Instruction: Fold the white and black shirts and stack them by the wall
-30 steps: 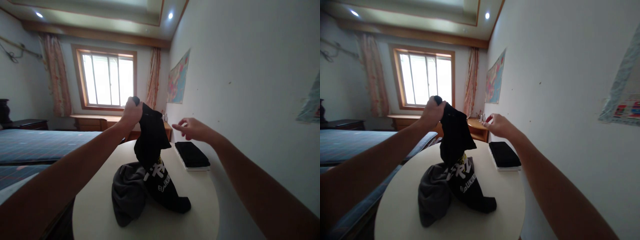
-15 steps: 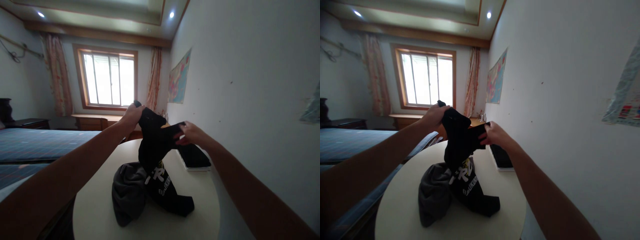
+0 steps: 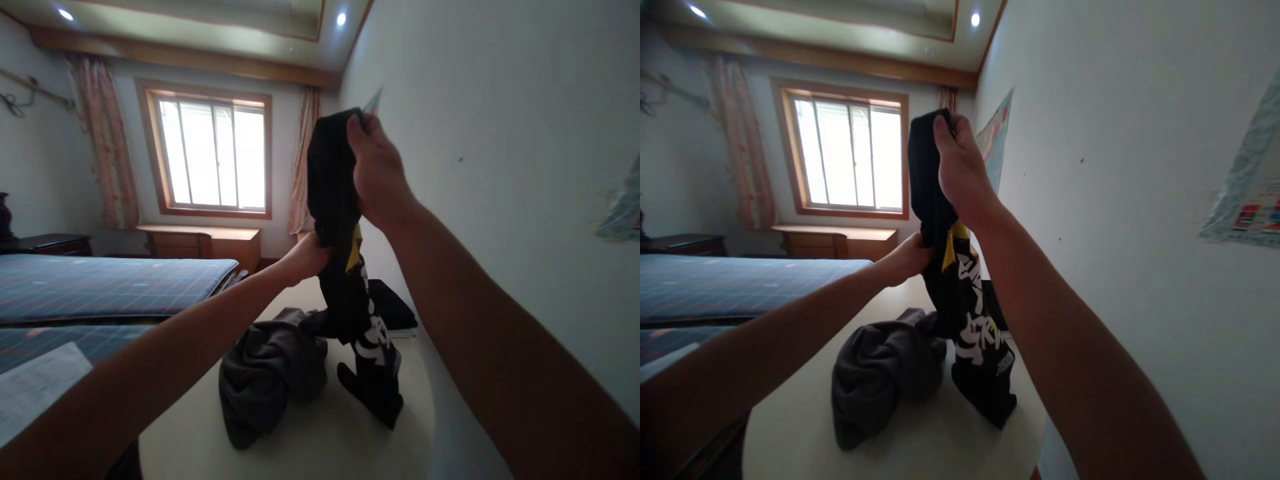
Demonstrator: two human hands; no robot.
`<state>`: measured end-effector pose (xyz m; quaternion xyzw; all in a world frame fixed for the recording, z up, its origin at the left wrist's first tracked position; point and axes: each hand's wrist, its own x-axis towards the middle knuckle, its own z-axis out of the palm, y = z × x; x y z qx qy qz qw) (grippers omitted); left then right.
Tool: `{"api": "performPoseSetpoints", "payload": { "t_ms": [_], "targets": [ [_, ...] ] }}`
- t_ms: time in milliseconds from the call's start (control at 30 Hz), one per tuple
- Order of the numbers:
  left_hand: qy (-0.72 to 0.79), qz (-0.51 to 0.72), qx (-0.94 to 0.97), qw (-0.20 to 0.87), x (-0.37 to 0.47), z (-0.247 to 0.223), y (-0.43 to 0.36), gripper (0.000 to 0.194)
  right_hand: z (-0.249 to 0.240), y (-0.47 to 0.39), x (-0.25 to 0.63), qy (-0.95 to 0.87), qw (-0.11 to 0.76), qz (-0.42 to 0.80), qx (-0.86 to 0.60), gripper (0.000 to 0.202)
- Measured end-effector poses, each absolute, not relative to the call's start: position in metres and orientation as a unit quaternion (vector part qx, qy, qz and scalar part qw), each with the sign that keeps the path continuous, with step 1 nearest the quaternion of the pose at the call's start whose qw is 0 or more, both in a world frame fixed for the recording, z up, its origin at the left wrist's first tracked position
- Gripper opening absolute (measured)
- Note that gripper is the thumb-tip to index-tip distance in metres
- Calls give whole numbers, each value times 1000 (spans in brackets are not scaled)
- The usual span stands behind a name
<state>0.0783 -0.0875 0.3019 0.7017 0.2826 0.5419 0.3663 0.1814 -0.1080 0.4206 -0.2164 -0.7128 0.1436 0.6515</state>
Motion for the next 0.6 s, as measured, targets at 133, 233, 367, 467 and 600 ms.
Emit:
{"api": "performPoseSetpoints", "payload": {
  "t_ms": [133,233,367,467,600],
  "targets": [
    [261,659,605,362,57,323,-81,22,404,-84,210,-710,629,184,-258,22],
    [202,753,548,302,34,355,-85,20,379,-57,242,-695,616,202,-311,19],
    [166,787,537,254,6,386,-92,11,319,-14,283,-673,556,202,-445,18],
    [231,753,583,200,-12,377,-86,8,257,17,312,-676,446,115,-575,24],
    [437,572,675,161,-24,310,-73,6,172,31,347,-658,320,59,-679,31]
  ]
}}
